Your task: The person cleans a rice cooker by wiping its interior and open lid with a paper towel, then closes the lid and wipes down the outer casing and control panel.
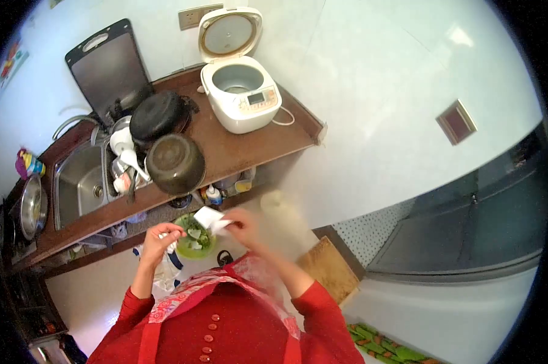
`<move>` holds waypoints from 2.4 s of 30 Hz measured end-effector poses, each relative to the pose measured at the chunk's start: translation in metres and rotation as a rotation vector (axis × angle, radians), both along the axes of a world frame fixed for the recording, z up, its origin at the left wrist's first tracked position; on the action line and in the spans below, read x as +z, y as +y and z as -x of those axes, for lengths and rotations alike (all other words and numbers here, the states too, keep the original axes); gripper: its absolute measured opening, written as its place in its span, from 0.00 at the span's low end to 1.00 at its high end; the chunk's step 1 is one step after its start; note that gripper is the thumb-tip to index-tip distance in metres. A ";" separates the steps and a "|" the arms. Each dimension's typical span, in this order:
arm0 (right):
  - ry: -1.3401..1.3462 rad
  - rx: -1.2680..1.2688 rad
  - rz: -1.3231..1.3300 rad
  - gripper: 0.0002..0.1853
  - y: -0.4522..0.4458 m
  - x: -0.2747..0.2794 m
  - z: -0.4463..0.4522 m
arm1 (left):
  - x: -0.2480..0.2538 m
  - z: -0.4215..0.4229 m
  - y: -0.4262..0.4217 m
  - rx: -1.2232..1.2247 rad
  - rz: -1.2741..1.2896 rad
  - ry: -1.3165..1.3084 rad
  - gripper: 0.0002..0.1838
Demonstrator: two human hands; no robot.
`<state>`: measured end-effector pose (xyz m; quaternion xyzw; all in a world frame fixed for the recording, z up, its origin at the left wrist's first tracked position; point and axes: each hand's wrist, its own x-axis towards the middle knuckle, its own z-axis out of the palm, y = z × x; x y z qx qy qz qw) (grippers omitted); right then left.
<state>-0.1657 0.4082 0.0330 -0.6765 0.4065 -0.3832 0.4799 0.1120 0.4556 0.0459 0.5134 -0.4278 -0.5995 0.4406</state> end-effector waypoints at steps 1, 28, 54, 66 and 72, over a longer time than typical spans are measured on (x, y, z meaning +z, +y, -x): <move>-0.112 -0.082 -0.093 0.12 -0.023 0.003 0.010 | 0.002 -0.004 -0.028 0.006 -0.010 -0.009 0.07; 0.787 0.082 1.185 0.21 -0.586 0.015 -0.038 | 0.091 0.016 -0.593 0.300 0.471 -0.758 0.23; 0.926 -0.219 1.286 0.15 -0.605 0.017 0.010 | 0.102 0.016 -0.590 0.233 0.419 -0.798 0.19; 0.410 -0.273 0.703 0.12 -0.575 0.002 -0.064 | 0.096 0.015 -0.595 0.265 0.387 -0.770 0.19; 0.669 -0.219 1.066 0.11 -0.580 -0.002 -0.054 | 0.096 0.014 -0.595 0.256 0.412 -0.753 0.18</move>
